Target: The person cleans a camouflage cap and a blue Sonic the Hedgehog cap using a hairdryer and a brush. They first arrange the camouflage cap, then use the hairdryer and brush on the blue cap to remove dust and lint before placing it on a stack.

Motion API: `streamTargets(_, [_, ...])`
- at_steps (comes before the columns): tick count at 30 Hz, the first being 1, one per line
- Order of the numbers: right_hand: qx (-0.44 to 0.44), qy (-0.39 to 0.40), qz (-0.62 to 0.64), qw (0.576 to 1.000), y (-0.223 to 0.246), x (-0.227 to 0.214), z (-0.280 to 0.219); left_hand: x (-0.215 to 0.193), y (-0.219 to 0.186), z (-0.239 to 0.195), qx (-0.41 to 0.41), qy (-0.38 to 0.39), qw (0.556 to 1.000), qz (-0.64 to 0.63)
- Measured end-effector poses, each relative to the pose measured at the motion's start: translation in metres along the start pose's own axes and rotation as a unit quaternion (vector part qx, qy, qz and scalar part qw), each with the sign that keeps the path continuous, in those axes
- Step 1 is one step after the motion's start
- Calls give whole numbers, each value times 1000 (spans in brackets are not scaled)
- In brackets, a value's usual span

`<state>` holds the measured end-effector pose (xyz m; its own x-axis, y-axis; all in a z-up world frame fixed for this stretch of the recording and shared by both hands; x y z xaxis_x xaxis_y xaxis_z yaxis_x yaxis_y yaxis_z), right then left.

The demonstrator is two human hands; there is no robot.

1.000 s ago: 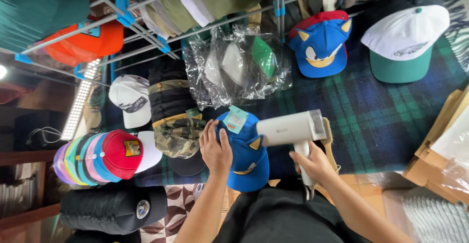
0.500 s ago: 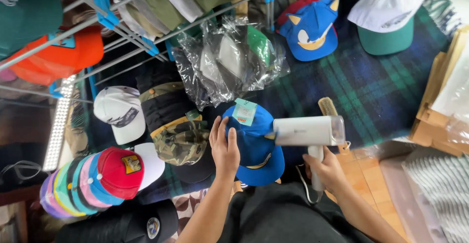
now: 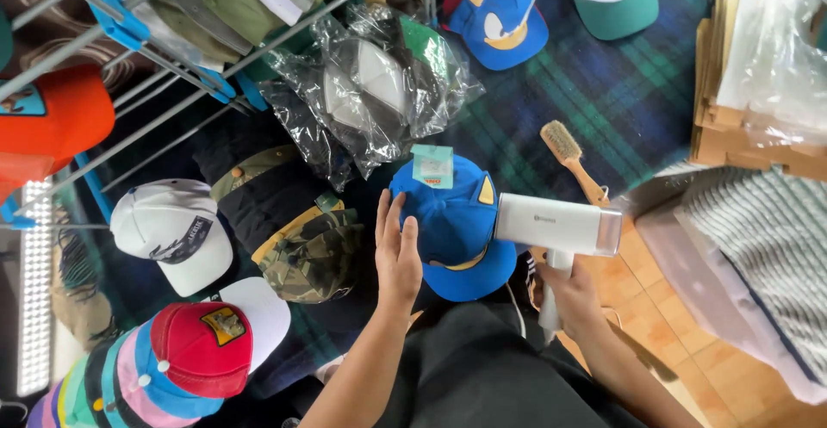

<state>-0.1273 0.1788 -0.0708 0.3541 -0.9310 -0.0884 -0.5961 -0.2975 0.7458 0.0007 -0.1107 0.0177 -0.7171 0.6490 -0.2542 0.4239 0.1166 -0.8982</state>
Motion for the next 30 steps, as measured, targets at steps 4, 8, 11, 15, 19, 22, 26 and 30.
streamTargets(4, [-87,35,42,995,-6,12,-28,-4,4,-1,9,54,998,-2])
streamTargets(8, [-41,-52,31,997,0,15,-49,-8,4,-9,4,84,996,2])
streamTargets(11, [-60,-56,-32,996,5,9,-54,-9,6,-15,-3,97,995,-16])
streamTargets(15, [-117,-41,-265,956,39,14,-74,-9,17,-22,-20,112,992,-47])
streamTargets(19, [-271,-33,-399,875,49,12,-69,-14,18,-28,-30,132,989,-54])
streamTargets(22, [-369,-93,-445,811,79,25,-85,-17,21,-29,10,145,989,-36])
streamTargets(26, [-509,-170,-500,680,122,38,-106,-22,20,-35,12,158,986,-46])
streamTargets(30, [-473,-85,-497,723,131,37,-84,-26,17,-43,23,175,982,-62])
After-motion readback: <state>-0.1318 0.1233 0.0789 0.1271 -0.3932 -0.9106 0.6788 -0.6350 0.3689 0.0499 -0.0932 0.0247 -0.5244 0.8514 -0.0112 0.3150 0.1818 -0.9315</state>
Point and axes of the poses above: each hand's wrist, its own z-axis towards the middle knuckle, its own x-axis out of the palm, y = z × x, the point moved 10 cm from there along z, towards the middle knuckle, and after that the axes turned 2 degrees about -x, right-handed, at the moved point
